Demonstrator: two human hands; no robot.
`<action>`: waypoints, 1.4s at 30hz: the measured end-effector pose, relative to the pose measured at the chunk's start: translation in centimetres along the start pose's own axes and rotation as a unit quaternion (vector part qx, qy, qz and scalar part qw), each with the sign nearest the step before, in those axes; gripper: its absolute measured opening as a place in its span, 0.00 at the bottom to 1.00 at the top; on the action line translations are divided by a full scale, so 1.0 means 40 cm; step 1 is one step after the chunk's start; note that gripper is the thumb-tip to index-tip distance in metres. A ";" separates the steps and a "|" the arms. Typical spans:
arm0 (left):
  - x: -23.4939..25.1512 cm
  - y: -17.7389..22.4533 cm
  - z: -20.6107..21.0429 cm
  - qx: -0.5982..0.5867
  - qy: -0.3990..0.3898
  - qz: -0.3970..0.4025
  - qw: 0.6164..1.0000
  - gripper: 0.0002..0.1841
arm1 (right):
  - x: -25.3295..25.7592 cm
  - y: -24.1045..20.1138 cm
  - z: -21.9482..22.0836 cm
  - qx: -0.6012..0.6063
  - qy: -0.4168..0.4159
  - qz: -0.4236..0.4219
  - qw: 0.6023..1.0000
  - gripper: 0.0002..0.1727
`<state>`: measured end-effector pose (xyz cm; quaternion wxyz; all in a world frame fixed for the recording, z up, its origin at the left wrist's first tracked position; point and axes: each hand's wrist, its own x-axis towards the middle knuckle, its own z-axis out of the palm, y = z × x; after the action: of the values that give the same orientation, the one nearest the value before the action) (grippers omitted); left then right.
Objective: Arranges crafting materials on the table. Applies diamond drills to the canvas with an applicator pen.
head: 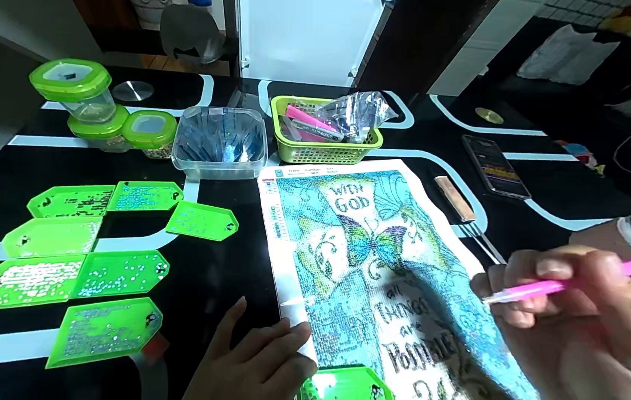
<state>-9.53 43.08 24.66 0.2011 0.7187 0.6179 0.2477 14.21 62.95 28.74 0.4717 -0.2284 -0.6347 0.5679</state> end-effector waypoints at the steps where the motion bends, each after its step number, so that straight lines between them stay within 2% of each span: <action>1: 0.000 0.000 0.000 0.000 0.002 0.000 1.000 0.22 | -0.006 -0.004 -0.005 0.005 -0.009 0.008 1.000 0.18; 5: 0.000 0.000 0.001 -0.004 0.003 -0.001 1.000 0.22 | -0.043 0.009 -0.006 -0.001 -0.091 0.065 0.994 0.14; 11: 0.003 -0.003 -0.007 -0.008 -0.012 0.009 1.000 0.26 | -0.056 0.075 -0.025 0.052 -0.024 0.079 0.995 0.14; 17: 0.003 0.001 -0.012 -0.002 -0.018 0.012 1.000 0.26 | -0.061 0.083 -0.018 -0.015 -0.047 0.021 0.999 0.12; 20: 0.003 0.002 -0.009 0.006 -0.014 0.009 1.000 0.25 | -0.071 0.089 0.002 0.005 -0.041 0.042 0.998 0.13; 23: 0.000 0.001 -0.005 0.011 -0.004 0.008 1.000 0.25 | -0.069 0.087 0.021 0.025 -0.083 0.097 0.992 0.12; 26: -0.003 -0.001 0.001 0.009 0.010 0.010 1.000 0.24 | -0.050 0.064 0.043 -0.006 -0.152 0.101 0.983 0.09; 29: -0.003 -0.002 0.004 0.011 0.013 0.013 1.000 0.24 | -0.042 0.054 0.088 -0.047 -0.201 0.081 0.975 0.09; 33: -0.003 -0.003 0.009 0.010 0.019 0.015 1.000 0.23 | -0.057 0.106 0.139 -0.137 -0.270 -0.020 0.953 0.17; 42: -0.003 -0.004 0.015 0.014 0.030 0.020 0.999 0.21 | -0.069 0.154 0.153 -0.160 -0.266 -0.061 0.949 0.16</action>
<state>-9.31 43.01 24.08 0.1676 0.7260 0.6124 0.2641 8.70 59.12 22.61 0.2769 -0.1027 -0.8320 0.4696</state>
